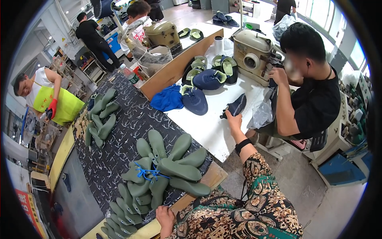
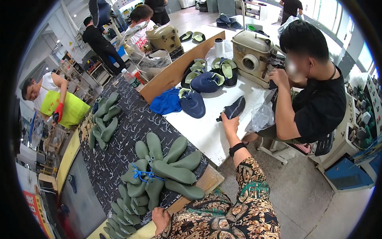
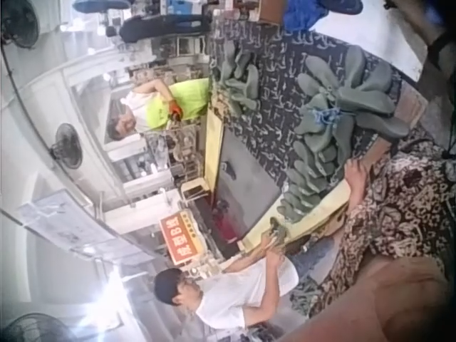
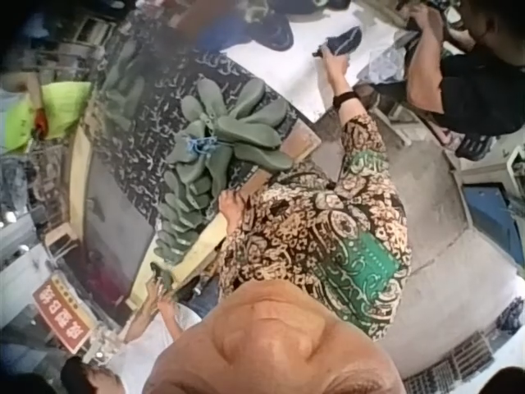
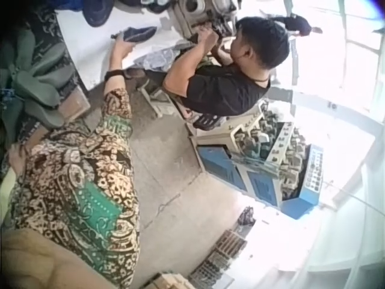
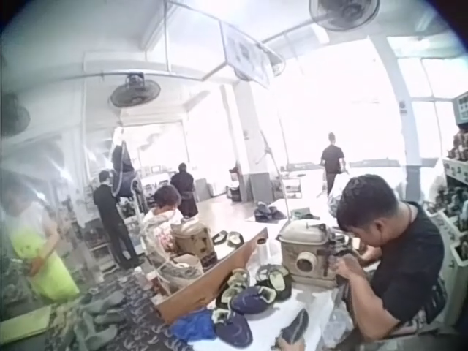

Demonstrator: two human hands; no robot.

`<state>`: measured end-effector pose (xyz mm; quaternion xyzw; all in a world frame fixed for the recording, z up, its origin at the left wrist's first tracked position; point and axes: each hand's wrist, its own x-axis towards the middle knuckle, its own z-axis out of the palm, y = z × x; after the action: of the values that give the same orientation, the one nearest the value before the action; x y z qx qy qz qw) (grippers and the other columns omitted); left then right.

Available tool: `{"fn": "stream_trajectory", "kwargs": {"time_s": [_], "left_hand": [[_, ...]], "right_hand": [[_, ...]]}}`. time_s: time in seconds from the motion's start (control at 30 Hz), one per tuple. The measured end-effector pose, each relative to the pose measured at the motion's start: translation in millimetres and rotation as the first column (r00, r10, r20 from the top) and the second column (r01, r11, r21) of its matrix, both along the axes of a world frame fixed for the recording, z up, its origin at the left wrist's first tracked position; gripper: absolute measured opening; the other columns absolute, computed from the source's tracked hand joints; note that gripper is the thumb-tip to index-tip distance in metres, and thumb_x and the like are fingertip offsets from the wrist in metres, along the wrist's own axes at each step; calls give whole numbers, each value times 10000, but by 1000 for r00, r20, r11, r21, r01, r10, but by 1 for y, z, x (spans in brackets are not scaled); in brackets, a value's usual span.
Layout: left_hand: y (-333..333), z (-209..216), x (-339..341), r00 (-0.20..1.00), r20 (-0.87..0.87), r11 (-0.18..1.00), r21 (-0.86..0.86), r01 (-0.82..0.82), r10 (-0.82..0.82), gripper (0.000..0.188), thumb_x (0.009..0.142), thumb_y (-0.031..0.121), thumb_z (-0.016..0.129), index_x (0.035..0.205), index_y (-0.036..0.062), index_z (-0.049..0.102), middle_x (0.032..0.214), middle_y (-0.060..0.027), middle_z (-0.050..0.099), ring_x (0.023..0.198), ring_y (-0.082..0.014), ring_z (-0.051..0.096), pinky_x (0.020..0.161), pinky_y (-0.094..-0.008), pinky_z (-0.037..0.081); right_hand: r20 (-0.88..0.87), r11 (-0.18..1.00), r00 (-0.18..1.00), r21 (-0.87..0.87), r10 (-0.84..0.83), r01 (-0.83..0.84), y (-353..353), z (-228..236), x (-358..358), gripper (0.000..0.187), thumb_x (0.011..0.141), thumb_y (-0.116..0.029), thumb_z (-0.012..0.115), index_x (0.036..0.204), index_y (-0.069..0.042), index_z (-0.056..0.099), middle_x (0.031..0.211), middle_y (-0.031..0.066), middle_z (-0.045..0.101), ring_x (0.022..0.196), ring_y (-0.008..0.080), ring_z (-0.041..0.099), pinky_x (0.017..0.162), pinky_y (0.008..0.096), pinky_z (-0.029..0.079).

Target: Sort green shoe lasts and tie them together in pairs using blue string.

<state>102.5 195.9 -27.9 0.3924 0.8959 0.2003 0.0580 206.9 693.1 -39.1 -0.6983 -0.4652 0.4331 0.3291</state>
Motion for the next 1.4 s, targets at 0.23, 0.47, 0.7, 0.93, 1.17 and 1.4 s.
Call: {"fn": "stream_trajectory", "kwargs": {"time_s": [0.23, 0.47, 0.7, 0.93, 1.17, 1.4], "left_hand": [[0, -2, 1, 999, -3, 999, 39, 32, -32, 112, 706, 60, 587, 795, 1, 620, 854, -141, 560, 823, -332, 522, 730, -421, 429], [-5, -6, -3, 999, -16, 999, 17, 30, -30, 106, 710, 63, 582, 796, 8, 612, 849, -139, 546, 828, -332, 516, 736, -416, 425], [-4, -7, -6, 997, -31, 996, 59, 72, -70, 117, 707, 65, 575, 807, 8, 596, 838, -156, 540, 798, -347, 516, 712, -424, 426], [-2, -4, 1, 1000, 19, 998, 67, 23, -24, 121, 706, 44, 585, 817, 1, 610, 858, -140, 548, 832, -334, 516, 737, -414, 428], [-10, 13, -5, 987, 157, 975, 223, -4, -32, 109, 739, -3, 554, 836, -12, 602, 857, -179, 594, 793, -346, 587, 719, -400, 481], [42, 68, -35, 983, -182, 901, 424, 91, -14, 182, 683, -73, 609, 857, -20, 609, 861, -143, 590, 784, -315, 574, 695, -387, 468]], "right_hand": [[18, 998, 999, 49, 34, -35, -1, -6, 3, 928, 681, -442, 704, 1280, 146, 306, 1243, 316, 443, 1162, 390, 455, 976, 373, 370], [0, 996, 998, 62, 56, -56, -2, -10, 1, 972, 673, -491, 670, 1302, 120, 250, 1238, 355, 402, 1165, 443, 420, 993, 426, 351], [19, 972, 993, 206, 114, -115, 6, -18, -4, 937, 667, -431, 692, 1292, 122, 267, 1240, 354, 404, 1140, 442, 443, 975, 427, 370], [17, 977, 997, 198, 81, -83, -11, -5, 7, 922, 676, -419, 697, 1290, 129, 280, 1211, 343, 446, 1138, 436, 450, 983, 409, 360], [56, 971, 981, 146, 183, -190, -62, -12, 4, 790, 730, -374, 687, 1253, 109, 343, 1107, 269, 530, 963, 353, 563, 848, 400, 441], [-86, 724, 779, 444, 621, -528, -114, 45, -21, 331, 837, -148, 605, 1079, 56, 506, 899, 119, 589, 724, 153, 546, 636, 290, 459]]}}
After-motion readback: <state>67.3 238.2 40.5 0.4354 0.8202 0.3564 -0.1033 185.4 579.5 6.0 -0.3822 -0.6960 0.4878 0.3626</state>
